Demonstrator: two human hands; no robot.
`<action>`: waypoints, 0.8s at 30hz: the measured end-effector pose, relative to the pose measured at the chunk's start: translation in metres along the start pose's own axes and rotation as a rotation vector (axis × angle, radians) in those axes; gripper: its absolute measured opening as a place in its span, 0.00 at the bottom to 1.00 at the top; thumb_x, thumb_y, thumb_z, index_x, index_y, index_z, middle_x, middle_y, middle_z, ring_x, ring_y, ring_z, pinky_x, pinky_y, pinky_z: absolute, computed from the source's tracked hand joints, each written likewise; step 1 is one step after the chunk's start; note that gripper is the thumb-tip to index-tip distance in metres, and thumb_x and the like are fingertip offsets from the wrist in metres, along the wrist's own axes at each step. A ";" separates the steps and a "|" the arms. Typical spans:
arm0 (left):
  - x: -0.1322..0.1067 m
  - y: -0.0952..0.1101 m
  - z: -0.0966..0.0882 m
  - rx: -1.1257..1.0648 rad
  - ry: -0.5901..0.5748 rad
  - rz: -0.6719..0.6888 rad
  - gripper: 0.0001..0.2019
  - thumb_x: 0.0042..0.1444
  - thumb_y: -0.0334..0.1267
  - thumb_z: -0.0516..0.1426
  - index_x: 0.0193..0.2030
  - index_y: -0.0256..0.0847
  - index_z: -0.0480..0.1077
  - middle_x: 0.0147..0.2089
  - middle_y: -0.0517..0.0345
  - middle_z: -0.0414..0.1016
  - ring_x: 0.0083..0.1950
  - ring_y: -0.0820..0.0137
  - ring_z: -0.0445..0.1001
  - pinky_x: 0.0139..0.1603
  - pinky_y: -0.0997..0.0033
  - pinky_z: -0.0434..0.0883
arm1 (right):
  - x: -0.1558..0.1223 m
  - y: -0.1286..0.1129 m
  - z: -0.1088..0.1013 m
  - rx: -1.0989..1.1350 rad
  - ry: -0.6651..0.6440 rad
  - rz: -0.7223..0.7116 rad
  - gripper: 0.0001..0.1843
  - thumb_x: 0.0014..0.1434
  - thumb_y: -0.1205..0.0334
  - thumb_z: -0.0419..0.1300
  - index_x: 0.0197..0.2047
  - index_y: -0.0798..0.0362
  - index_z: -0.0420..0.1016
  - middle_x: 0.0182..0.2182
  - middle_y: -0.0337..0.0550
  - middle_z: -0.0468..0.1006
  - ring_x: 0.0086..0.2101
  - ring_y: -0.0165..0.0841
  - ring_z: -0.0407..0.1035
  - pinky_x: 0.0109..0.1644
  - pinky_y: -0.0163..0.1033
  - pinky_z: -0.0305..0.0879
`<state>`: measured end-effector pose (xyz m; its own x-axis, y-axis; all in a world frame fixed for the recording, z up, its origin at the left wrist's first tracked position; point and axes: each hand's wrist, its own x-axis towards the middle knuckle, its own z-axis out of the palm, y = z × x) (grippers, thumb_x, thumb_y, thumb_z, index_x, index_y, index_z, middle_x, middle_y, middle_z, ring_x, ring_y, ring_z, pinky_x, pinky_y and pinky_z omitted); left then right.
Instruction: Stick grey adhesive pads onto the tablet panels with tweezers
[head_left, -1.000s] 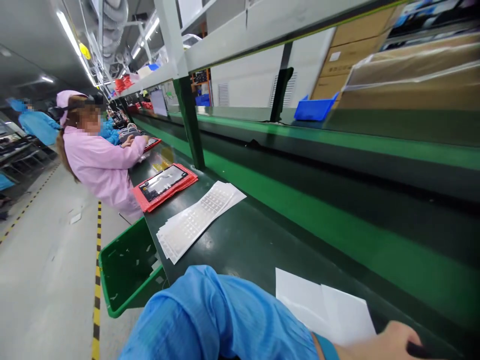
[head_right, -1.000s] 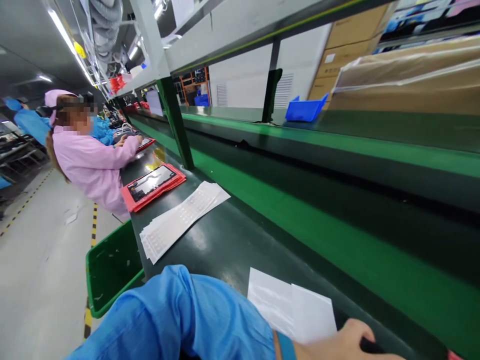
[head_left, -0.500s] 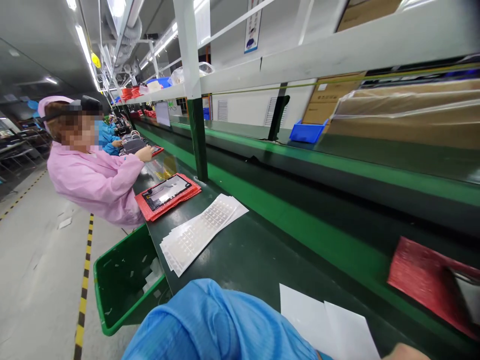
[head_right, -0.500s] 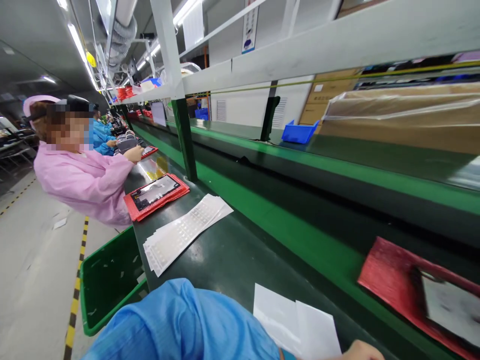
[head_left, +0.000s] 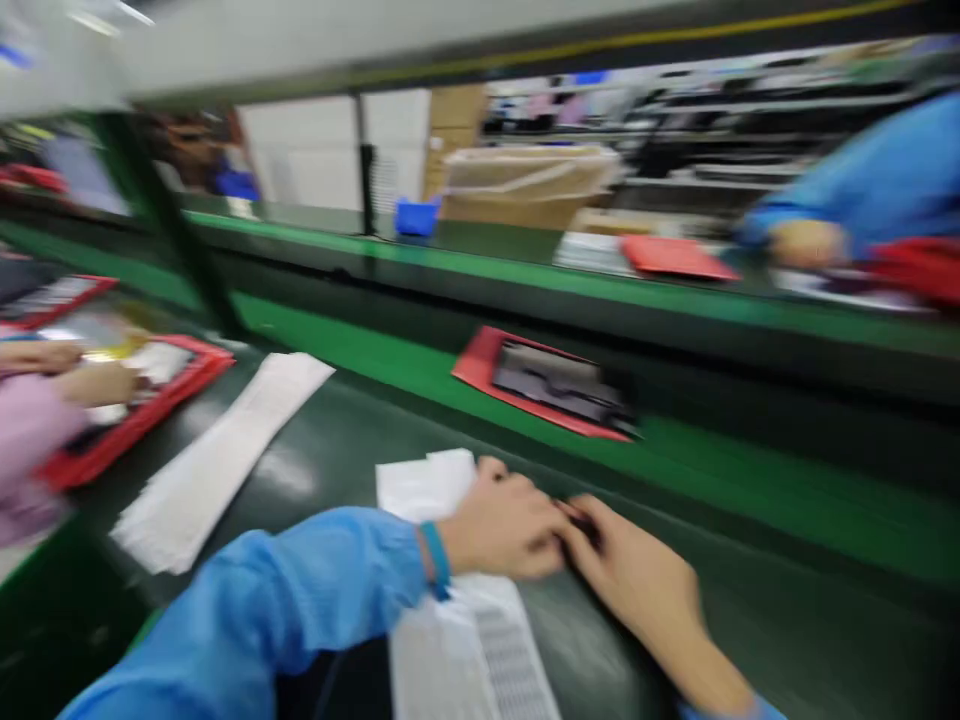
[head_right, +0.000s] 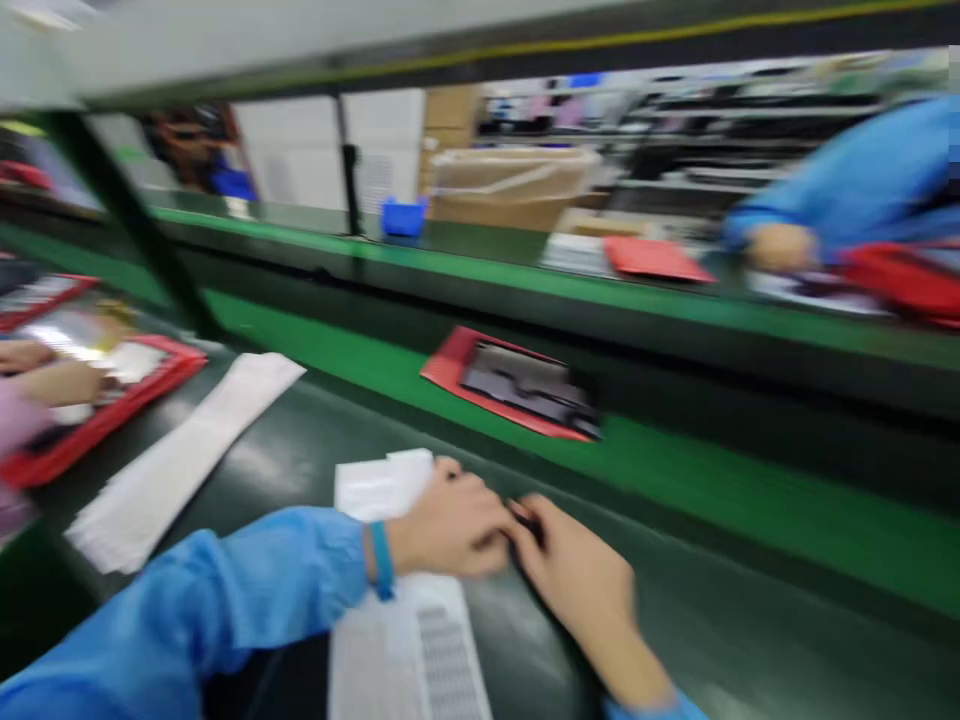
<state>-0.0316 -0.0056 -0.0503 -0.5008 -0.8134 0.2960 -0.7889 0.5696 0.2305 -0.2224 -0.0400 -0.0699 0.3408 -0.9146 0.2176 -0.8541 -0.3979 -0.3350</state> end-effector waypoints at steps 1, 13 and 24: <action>0.001 -0.002 0.006 -0.055 0.020 0.014 0.06 0.66 0.40 0.57 0.46 0.47 0.74 0.40 0.58 0.80 0.44 0.64 0.72 0.47 0.54 0.56 | -0.008 0.001 -0.003 -0.007 -0.020 0.027 0.02 0.64 0.61 0.63 0.37 0.49 0.75 0.28 0.40 0.78 0.28 0.38 0.72 0.29 0.39 0.59; 0.001 -0.008 0.017 -0.212 0.012 -0.044 0.10 0.73 0.45 0.53 0.45 0.45 0.72 0.34 0.63 0.74 0.39 0.67 0.68 0.47 0.57 0.53 | -0.016 0.002 -0.007 0.053 -0.043 -0.006 0.06 0.63 0.65 0.65 0.39 0.48 0.71 0.36 0.33 0.82 0.38 0.34 0.76 0.38 0.37 0.58; 0.003 -0.007 0.016 -0.248 -0.012 -0.059 0.13 0.75 0.47 0.51 0.44 0.45 0.72 0.34 0.63 0.75 0.41 0.66 0.67 0.49 0.55 0.52 | -0.016 0.004 -0.004 -0.007 -0.055 -0.128 0.04 0.65 0.67 0.62 0.41 0.50 0.70 0.36 0.38 0.80 0.36 0.35 0.75 0.38 0.38 0.57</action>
<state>-0.0334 -0.0141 -0.0663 -0.4616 -0.8466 0.2649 -0.7060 0.5314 0.4681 -0.2327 -0.0261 -0.0707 0.4682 -0.8590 0.2073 -0.8047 -0.5114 -0.3016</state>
